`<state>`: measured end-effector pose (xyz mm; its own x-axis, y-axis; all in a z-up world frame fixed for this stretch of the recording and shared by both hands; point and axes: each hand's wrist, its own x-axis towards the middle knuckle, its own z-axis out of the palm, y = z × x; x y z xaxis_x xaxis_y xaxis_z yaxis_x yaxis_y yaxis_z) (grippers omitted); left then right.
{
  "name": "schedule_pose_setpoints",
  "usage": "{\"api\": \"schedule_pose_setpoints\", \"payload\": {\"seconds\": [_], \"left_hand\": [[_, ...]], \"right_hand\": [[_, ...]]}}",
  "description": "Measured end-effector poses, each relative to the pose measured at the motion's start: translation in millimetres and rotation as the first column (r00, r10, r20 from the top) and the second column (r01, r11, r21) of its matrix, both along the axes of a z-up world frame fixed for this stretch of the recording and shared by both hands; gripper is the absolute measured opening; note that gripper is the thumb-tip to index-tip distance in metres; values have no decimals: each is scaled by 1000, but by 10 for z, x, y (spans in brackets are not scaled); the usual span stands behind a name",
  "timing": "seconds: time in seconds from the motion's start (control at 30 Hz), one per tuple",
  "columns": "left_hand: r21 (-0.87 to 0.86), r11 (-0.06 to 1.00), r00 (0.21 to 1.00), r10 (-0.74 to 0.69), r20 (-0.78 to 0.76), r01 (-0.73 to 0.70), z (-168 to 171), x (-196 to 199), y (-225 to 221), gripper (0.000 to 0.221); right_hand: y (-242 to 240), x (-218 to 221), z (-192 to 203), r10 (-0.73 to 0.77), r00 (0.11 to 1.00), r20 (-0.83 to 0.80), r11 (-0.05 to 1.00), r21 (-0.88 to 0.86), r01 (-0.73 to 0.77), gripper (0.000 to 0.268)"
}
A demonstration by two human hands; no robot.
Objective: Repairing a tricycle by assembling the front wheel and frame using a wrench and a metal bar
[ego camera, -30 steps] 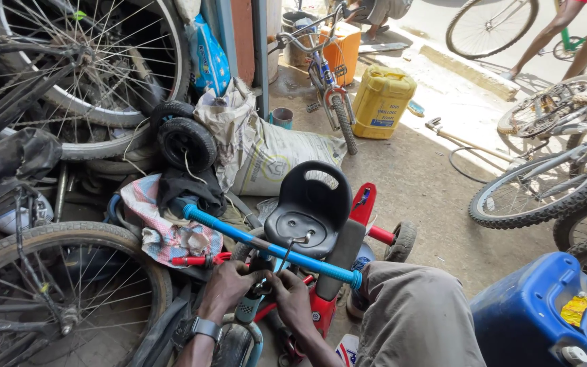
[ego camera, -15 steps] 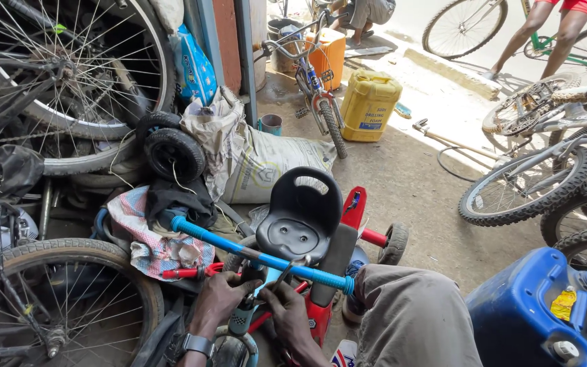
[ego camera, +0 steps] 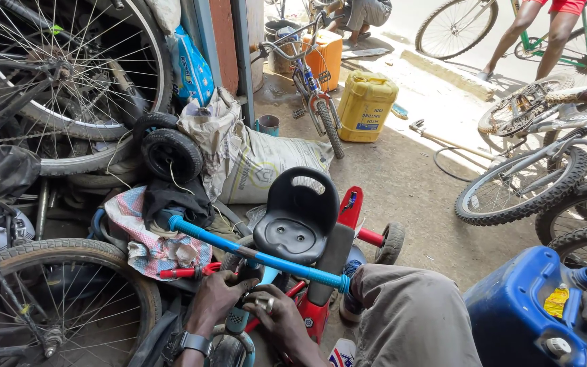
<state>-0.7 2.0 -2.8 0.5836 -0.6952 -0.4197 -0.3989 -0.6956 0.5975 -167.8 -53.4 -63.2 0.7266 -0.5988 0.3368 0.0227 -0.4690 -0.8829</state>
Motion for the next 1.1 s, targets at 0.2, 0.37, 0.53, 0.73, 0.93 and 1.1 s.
{"api": "schedule_pose_setpoints", "payload": {"seconds": [0.2,0.37,0.53,0.73,0.93,1.1], "left_hand": [[-9,1000,1000,-22,11,22,-158,59,-25,60],[21,1000,999,-24,21,24,-33,-1,18,52],[-39,999,1000,-7,24,8,-159,30,-3,49],[-34,999,1000,11,-12,-11,-99,13,-1,52],[-44,999,999,12,-36,-14,-114,2,12,55],[-73,997,999,-1,-33,-2,-138,14,2,56]], "right_hand": [[30,47,252,-53,997,-54,964,257,65,14],[-104,138,-27,-168,981,-94,730,657,188,24],[-31,141,-157,-244,969,-42,764,607,218,20],[-41,43,-154,-177,984,2,935,313,168,4],[-43,99,-384,-252,943,219,663,749,3,15],[-2,68,-175,-251,964,89,801,578,155,18]]}}
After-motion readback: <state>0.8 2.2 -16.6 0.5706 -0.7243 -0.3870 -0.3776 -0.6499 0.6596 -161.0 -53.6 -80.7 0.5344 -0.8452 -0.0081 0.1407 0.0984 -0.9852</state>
